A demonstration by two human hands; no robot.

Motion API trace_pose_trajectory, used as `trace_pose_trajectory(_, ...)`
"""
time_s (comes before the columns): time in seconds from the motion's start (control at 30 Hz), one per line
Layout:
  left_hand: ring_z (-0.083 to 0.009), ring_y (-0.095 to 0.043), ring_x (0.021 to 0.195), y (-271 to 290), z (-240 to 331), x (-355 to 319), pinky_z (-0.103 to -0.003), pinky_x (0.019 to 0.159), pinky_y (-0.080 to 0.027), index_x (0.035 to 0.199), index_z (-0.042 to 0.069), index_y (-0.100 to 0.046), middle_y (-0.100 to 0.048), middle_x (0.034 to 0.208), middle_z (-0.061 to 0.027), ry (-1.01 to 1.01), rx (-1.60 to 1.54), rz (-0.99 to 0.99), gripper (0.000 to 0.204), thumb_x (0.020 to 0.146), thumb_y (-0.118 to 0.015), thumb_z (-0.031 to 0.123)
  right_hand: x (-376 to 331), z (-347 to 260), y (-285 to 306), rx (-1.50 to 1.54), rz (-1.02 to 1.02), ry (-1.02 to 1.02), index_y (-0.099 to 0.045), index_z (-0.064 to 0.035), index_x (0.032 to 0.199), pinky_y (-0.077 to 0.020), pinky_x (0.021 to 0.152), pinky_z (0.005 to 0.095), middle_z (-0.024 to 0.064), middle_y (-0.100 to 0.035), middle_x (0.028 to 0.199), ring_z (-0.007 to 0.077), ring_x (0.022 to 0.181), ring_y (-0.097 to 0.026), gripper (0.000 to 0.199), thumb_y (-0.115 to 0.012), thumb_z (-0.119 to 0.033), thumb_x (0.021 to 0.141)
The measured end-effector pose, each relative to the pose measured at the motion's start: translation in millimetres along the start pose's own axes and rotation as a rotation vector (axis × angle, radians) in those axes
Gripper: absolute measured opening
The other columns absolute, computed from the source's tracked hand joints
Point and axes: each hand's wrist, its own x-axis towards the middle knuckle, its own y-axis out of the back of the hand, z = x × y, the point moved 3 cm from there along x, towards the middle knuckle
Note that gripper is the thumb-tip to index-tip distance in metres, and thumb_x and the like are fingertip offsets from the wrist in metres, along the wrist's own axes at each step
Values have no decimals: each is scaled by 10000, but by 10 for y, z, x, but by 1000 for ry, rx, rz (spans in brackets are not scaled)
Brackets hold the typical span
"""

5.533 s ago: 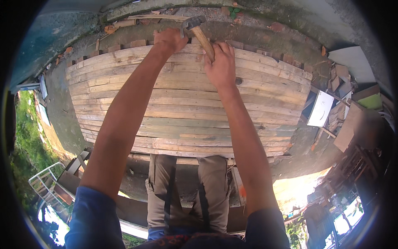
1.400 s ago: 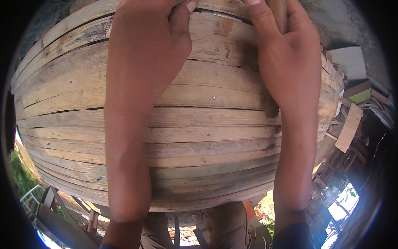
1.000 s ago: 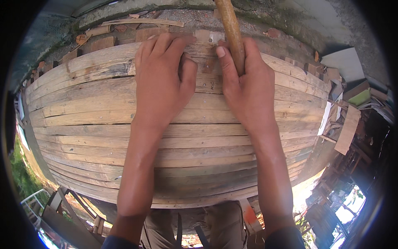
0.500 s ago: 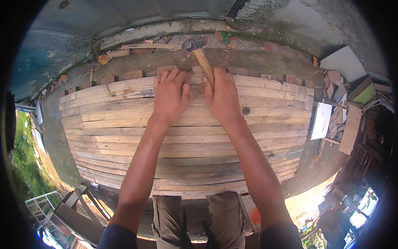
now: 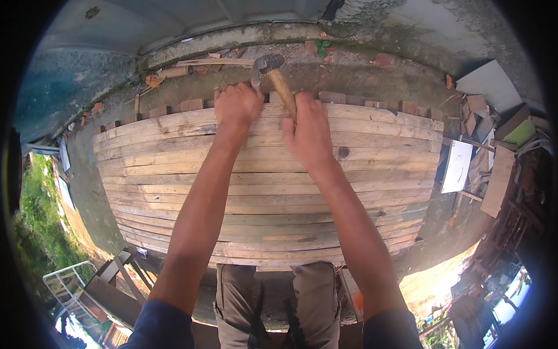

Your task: The person repeatedly hammers nails into a wooden pallet using a hammer. They pick up nails from a nearby surface and drive them into the wood, working across different sections of the pallet.

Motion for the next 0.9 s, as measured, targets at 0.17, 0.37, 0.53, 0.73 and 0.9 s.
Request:
trace_pose_trajectory(0.17, -362, -699, 1024, 82, 20, -41, -465, 1066, -414, 970, -5, -770, -741, 974, -237, 1, 7, 6, 570, 1008, -408, 433, 14, -1, 11, 6, 22, -8, -500, 33, 1140, -454, 846, 508, 254, -571, 990, 453, 949, -552, 317, -596, -41, 848)
trace_pose_trajectory(0.37, -383, -696, 996, 107, 14, -33, -500, 1048, -410, 903, -4, -783, -734, 921, -253, -33, 11, -9, 635, 1040, -320, 409, -19, -75, 276, 242, -65, -299, -547, -7, 1138, -473, 659, 364, 131, -597, 789, 213, 668, -567, 216, -585, -162, 992)
trace_pose_trajectory(0.53, -368, -686, 1032, 101, 29, 5, -515, 1034, -403, 853, 7, -786, -744, 902, -234, -19, 12, -11, 622, 1033, -335, 397, -422, -407, 401, 383, 0, -485, -591, -21, 1118, -422, 571, 287, 49, -559, 692, 94, 586, -472, 275, -527, -284, 1076)
trace_pose_trajectory(0.73, -356, -687, 1035, 72, 8, 6, -524, 1021, -405, 798, 26, -788, -746, 885, -227, -16, 10, -9, 611, 1030, -354, 388, -672, -595, 476, 376, -90, -449, -518, 1, 1167, -480, 528, 407, 176, -602, 651, 331, 552, -637, 283, -520, -264, 1067)
trace_pose_trajectory(0.9, -356, -690, 995, 85, 20, 19, -512, 978, -419, 765, 43, -783, -743, 830, -210, -42, 6, 19, 587, 1026, -370, 369, -717, -559, 407, 239, -88, -480, -523, -1, 1146, -476, 525, 398, 156, -585, 653, 299, 561, -621, 248, -490, -235, 1071)
